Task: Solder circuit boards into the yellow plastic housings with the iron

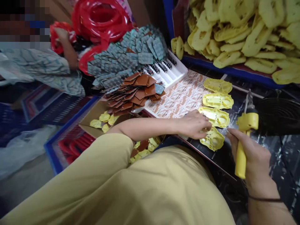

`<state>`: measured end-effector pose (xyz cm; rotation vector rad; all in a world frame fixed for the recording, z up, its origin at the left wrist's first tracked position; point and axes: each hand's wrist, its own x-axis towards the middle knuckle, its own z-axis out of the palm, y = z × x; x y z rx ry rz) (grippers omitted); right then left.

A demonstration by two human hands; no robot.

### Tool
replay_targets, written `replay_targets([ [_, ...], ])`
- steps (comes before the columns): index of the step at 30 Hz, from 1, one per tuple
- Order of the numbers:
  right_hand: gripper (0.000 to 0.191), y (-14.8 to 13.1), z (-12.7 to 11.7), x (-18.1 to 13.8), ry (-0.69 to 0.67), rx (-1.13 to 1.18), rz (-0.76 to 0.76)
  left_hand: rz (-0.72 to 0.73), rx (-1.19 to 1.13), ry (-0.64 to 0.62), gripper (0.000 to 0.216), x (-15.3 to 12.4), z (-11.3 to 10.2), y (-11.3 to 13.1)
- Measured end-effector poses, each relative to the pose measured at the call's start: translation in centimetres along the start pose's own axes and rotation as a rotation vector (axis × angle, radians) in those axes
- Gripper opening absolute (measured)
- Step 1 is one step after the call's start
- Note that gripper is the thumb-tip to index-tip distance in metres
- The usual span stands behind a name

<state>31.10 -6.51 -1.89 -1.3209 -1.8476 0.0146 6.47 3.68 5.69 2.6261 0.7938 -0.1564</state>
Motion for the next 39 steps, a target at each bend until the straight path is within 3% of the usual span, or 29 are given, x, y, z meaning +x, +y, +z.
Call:
replay_targets([
  [2,0.023,0.5,0.8,2.4,-0.092,-0.100,-0.131,-0.079,0.051,0.100,0.025,-1.3,-1.8,-2.0],
  [6,0.025,1.7,2.1,4.9,-0.215,-0.189,-0.308,-0.548,0.363,0.258,0.024,-3.7,-7.4,-9.6],
  [9,0.022,2.2,2.5,5.1,-0.215,-0.244,-0.408,-0.723,0.383,0.224,0.016,-4.9,-9.9,-16.1],
  [12,0.018,2.1,2.5,5.2,-0.217,-0.258,-0.439,-0.793,0.179,0.249,0.012,-6.2,-9.9,-20.8],
  [14,0.016,1.9,2.6,5.5,-0.168,-0.241,-0.444,-0.708,-0.027,0.385,0.011,-7.7,-9.7,-22.1],
  [16,0.018,1.8,3.0,5.9,-0.116,-0.200,-0.455,-0.618,-0.233,0.564,0.014,-9.5,-9.8,-21.9],
  [19,0.014,1.8,3.6,6.4,-0.155,-0.187,-0.481,-0.538,-0.464,0.801,0.015,-11.6,-10.7,-19.4],
  [23,0.012,1.9,3.8,6.4,-0.180,-0.254,-0.525,-0.478,-0.601,0.903,0.014,-11.2,-12.2,-15.8],
  [27,0.012,1.7,3.4,5.9,-0.168,-0.264,-0.519,-0.465,-0.738,0.855,0.014,-7.7,-12.4,-14.2],
  [32,0.016,0.9,2.4,5.0,-0.196,-0.274,-0.444,-0.383,-0.952,0.612,0.020,-2.6,-10.4,-13.1],
  [35,0.021,-0.3,1.9,5.0,-0.141,-0.163,-0.292,-0.330,-0.984,0.458,0.022,-0.1,-8.4,-11.6],
  [39,0.036,-2.2,3.1,6.2,-0.020,0.066,-0.013,-0.252,-1.052,0.379,0.030,2.1,-6.4,-8.9],
])
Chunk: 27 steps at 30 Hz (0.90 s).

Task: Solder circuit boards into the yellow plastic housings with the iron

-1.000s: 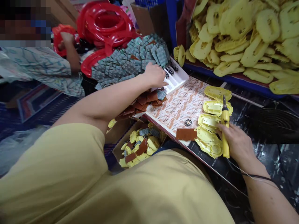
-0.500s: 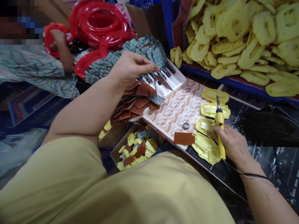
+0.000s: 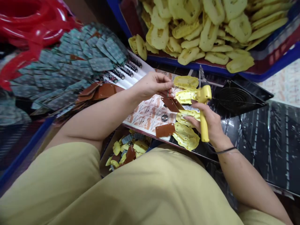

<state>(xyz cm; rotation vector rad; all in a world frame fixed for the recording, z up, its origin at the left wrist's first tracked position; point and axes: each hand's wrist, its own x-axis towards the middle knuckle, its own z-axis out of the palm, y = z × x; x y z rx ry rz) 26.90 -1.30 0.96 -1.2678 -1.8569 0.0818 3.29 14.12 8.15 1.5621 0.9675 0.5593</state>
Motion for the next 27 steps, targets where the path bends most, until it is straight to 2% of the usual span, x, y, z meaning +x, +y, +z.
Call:
replay_targets([
  [3,0.038,-0.9,2.0,1.1,0.014,0.152,0.154,-0.005,-0.083,-0.050,0.034,-0.1,1.6,0.2],
  [6,0.032,-1.6,3.2,1.6,0.083,0.273,0.258,-0.013,-0.115,-0.023,0.029,-0.3,1.6,0.4],
  [8,0.028,-2.0,3.2,1.6,0.168,0.305,0.298,-0.026,-0.105,0.055,0.022,-0.4,0.4,0.2],
  [11,0.029,-2.2,2.7,1.4,0.232,0.319,0.348,-0.061,-0.005,0.169,0.015,-0.2,-3.0,-0.4],
  [14,0.032,-2.1,2.5,1.0,0.233,0.304,0.372,-0.024,0.266,0.252,0.009,0.2,-6.2,-0.8],
  [16,0.031,-2.1,2.6,0.8,0.222,0.283,0.355,0.091,0.478,0.288,0.008,0.3,-6.8,-0.6],
  [18,0.029,-2.2,2.7,0.6,0.208,0.257,0.310,0.200,0.586,0.208,0.007,0.1,-5.6,-0.1],
  [20,0.025,-2.3,2.6,0.6,0.200,0.220,0.248,0.228,0.540,0.034,0.025,-0.2,-3.1,0.2],
  [22,0.022,-2.5,2.4,0.7,0.194,0.178,0.188,0.211,0.360,-0.074,0.040,-0.4,0.0,0.2],
  [25,0.020,-2.8,2.3,0.6,0.199,0.124,0.116,0.189,-0.042,-0.058,0.040,-0.3,3.9,-0.6],
  [27,0.020,-2.8,2.4,0.3,0.209,0.113,0.097,0.140,-0.273,-0.058,0.041,0.0,5.5,-1.2],
])
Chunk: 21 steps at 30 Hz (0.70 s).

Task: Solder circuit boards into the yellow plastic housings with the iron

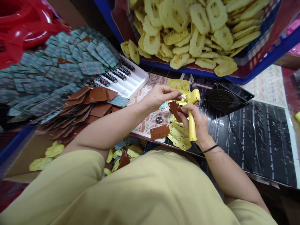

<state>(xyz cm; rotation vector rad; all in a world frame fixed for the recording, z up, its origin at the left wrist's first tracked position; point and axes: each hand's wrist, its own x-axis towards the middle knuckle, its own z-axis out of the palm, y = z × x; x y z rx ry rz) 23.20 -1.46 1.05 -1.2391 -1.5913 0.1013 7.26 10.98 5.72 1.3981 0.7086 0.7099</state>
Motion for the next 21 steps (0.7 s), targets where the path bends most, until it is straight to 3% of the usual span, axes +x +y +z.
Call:
replay_targets([
  [3,0.024,0.5,-0.4,-0.5,-0.028,-0.005,0.025,-0.090,-0.151,0.030,0.035,0.2,0.6,-0.7],
  [5,0.030,1.3,-1.3,-0.8,-0.079,-0.026,0.051,-0.106,-0.092,0.048,0.026,0.3,0.3,-0.5],
  [8,0.038,3.6,-2.9,-0.8,-0.200,-0.111,0.032,-0.078,0.216,-0.032,0.016,0.5,-0.6,-0.2],
  [11,0.030,6.0,-4.0,-1.1,-0.390,-0.225,-0.032,-0.067,0.590,-0.200,0.006,0.5,-0.6,-0.8],
  [13,0.027,6.8,-4.4,-1.6,-0.470,-0.285,-0.057,-0.050,0.774,-0.288,0.014,0.4,0.0,-1.6],
  [17,0.030,5.7,-5.3,-2.8,-0.391,-0.316,-0.100,0.000,0.949,-0.403,0.026,0.0,1.5,-2.9],
  [21,0.010,2.9,-7.6,-3.5,-0.202,-0.274,-0.137,0.054,1.085,-0.452,0.027,-0.2,2.3,-2.8],
])
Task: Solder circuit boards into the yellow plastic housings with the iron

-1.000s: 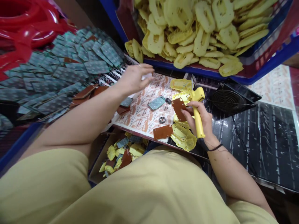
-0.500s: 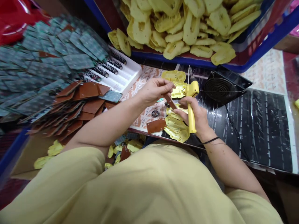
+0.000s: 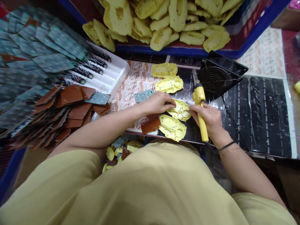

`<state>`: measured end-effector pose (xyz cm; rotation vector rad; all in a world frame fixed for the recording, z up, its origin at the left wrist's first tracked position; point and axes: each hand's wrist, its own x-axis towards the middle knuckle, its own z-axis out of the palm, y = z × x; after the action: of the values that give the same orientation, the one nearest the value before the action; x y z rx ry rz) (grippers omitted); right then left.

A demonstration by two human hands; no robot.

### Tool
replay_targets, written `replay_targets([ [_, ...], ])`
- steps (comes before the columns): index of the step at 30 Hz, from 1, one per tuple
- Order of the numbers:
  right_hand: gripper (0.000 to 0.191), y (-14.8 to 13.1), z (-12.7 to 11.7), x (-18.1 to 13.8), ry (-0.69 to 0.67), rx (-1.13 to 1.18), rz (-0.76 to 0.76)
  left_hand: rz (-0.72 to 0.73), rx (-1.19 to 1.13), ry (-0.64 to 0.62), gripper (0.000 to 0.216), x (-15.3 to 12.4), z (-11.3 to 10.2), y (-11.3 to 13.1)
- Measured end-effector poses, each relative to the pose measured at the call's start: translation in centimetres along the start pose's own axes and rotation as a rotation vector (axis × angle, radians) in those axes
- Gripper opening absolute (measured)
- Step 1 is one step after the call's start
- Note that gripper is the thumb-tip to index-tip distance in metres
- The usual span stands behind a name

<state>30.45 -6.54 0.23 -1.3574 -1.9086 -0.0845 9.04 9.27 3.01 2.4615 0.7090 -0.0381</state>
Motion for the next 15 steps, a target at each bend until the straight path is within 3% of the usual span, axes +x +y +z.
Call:
replay_targets([
  [2,0.018,-0.9,-2.0,-0.8,0.034,0.019,-0.035,0.014,0.098,0.000,0.027,-0.1,-0.1,0.3],
  [4,0.038,-1.6,-4.0,-1.9,0.053,-0.028,-0.039,0.021,0.185,0.004,0.026,-0.3,-0.1,0.6],
  [6,0.057,-1.9,-5.7,-3.2,0.145,-0.157,-0.017,-0.003,0.224,0.010,0.027,-0.4,0.0,0.9],
  [8,0.060,-2.2,-6.7,-4.4,0.270,-0.283,0.031,-0.039,0.194,0.013,0.028,-0.5,0.1,1.1],
  [10,0.050,-2.5,-6.8,-5.3,0.333,-0.279,0.064,-0.060,0.130,0.025,0.026,-0.4,0.4,1.2],
  [15,0.049,-3.2,-4.7,-6.5,0.168,-0.036,0.076,-0.051,0.108,0.075,0.023,-0.2,1.2,1.1],
])
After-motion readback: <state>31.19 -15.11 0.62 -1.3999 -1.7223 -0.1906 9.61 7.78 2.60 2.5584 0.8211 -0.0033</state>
